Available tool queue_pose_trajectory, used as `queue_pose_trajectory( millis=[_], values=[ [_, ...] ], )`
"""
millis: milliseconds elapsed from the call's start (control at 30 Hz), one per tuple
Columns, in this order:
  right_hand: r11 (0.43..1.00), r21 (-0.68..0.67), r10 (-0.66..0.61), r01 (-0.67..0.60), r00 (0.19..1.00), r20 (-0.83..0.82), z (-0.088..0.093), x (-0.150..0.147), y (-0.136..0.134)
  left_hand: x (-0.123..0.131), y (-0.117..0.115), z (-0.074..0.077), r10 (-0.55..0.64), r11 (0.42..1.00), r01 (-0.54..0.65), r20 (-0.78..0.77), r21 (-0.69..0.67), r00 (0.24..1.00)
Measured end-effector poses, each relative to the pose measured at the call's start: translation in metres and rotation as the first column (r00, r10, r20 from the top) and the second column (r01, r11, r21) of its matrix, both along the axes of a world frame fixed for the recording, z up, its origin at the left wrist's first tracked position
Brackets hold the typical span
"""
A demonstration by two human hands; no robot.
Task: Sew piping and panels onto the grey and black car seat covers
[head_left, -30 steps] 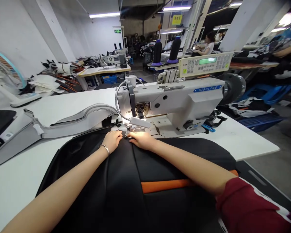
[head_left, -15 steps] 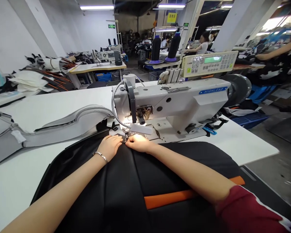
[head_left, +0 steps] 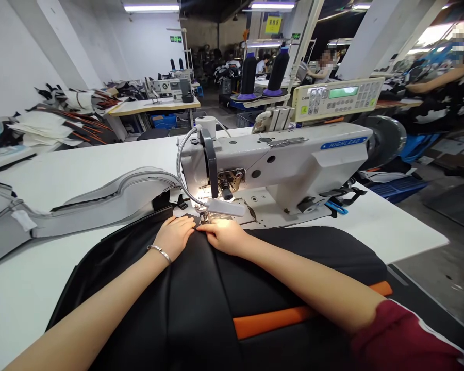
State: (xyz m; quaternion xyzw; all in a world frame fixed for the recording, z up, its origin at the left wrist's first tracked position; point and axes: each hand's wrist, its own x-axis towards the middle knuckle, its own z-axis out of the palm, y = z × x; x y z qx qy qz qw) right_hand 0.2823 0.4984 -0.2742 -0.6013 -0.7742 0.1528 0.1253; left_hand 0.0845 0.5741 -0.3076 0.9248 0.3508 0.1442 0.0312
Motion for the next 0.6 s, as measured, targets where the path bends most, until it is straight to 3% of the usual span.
queue_pose_trajectory(
  millis=[300,500,600],
  values=[
    [0.958,-0.283,-0.118,0.052,0.968,-0.222,0.025,-0.001,0.008,0.000,-0.001,0.002,-0.031,0.996,0.026,0.060,0.086,0.998],
    [0.944,-0.327,-0.112,0.031,0.967,-0.229,0.027,0.000,0.011,-0.008,0.000,-0.002,-0.130,0.987,0.108,0.206,0.115,0.970],
    [0.959,-0.284,-0.083,0.028,0.979,-0.184,0.021,-0.001,0.012,-0.010,-0.002,0.001,-0.180,0.982,0.168,0.148,0.086,0.973]
  ],
)
